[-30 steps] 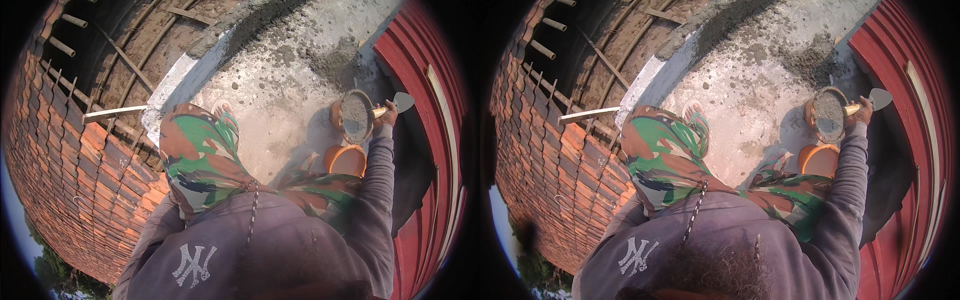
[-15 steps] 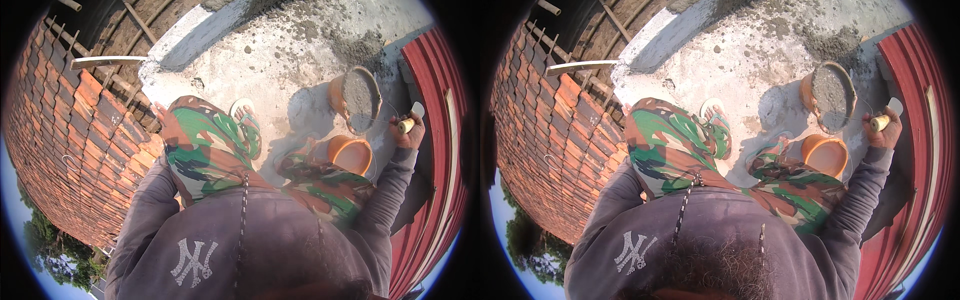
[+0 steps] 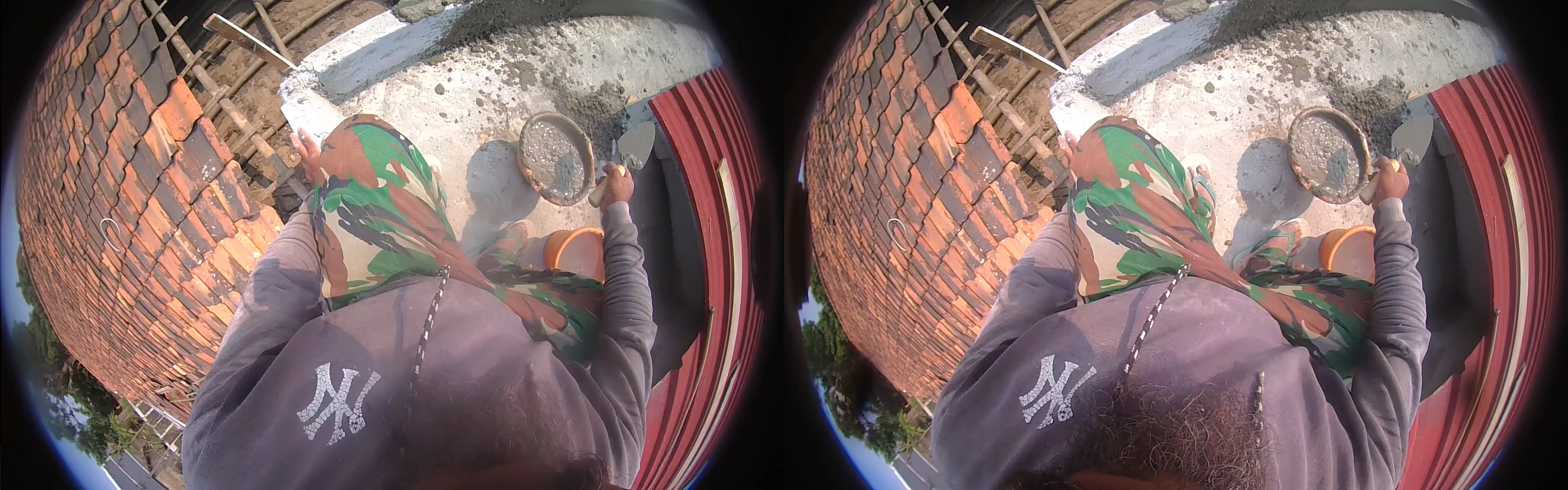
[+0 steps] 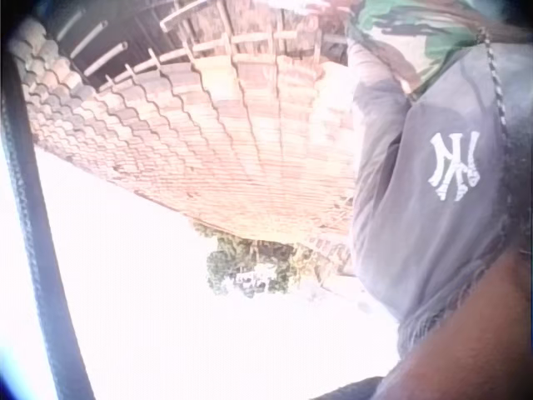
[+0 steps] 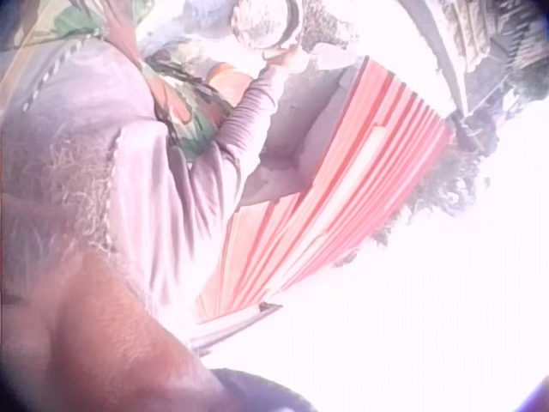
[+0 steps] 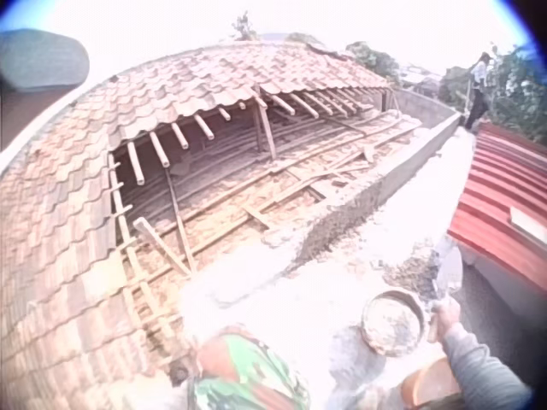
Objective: The person applies mortar to a concrete ledge on a rooftop using a trowel, taking mortar from a bucket and smoothing it along the structure.
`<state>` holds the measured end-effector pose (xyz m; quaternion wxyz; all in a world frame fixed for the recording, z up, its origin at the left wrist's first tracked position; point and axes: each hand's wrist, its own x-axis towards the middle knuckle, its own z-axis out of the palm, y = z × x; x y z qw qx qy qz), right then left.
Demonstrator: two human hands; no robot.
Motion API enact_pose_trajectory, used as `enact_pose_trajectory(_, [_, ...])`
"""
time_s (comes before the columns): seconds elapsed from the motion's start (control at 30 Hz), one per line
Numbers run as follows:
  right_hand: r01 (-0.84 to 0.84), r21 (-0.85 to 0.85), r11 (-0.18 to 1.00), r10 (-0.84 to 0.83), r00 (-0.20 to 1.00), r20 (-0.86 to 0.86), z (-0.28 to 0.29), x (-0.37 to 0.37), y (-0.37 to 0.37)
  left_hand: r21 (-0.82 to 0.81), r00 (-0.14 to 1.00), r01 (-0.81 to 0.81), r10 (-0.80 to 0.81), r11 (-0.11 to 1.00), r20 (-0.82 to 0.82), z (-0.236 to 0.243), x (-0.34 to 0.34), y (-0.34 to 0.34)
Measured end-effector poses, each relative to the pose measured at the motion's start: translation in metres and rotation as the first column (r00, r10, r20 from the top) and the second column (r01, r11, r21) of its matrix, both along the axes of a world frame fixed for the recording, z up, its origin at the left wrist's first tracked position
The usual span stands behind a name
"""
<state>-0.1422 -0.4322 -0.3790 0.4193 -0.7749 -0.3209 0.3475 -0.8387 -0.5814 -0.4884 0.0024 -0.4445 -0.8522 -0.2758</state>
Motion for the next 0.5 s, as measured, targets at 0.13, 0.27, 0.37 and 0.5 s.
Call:
enact_pose_trajectory(0.13, [-0.070, -0.210, 0.975, 0.202, 0.674, 0.711, -0.016, -0.011, -0.002, 0.082, 0.999, -0.040, 0.038, 0.996, 0.021, -0.022, -0.007, 0.017])
enact_pose_trajectory(0.27, [-0.094, -0.070, 0.993, 0.114, 0.638, 0.762, 0.025, 0.050, -0.026, 0.084, 0.997, -0.040, 0.034, 0.996, 0.068, -0.008, 0.003, 0.049])
enact_pose_trajectory(0.37, [-0.213, -0.049, 0.976, 0.219, 0.958, 0.188, 0.105, -0.013, -0.044, 0.065, 0.985, -0.170, 0.168, 0.983, 0.024, 0.040, -0.010, 0.067])
enact_pose_trajectory(0.5, [-0.204, -0.035, 0.978, 0.205, 0.978, 0.041, 0.160, -0.026, -0.052, 0.010, 0.991, -0.134, 0.133, 0.991, 0.026, 0.075, -0.040, 0.111])
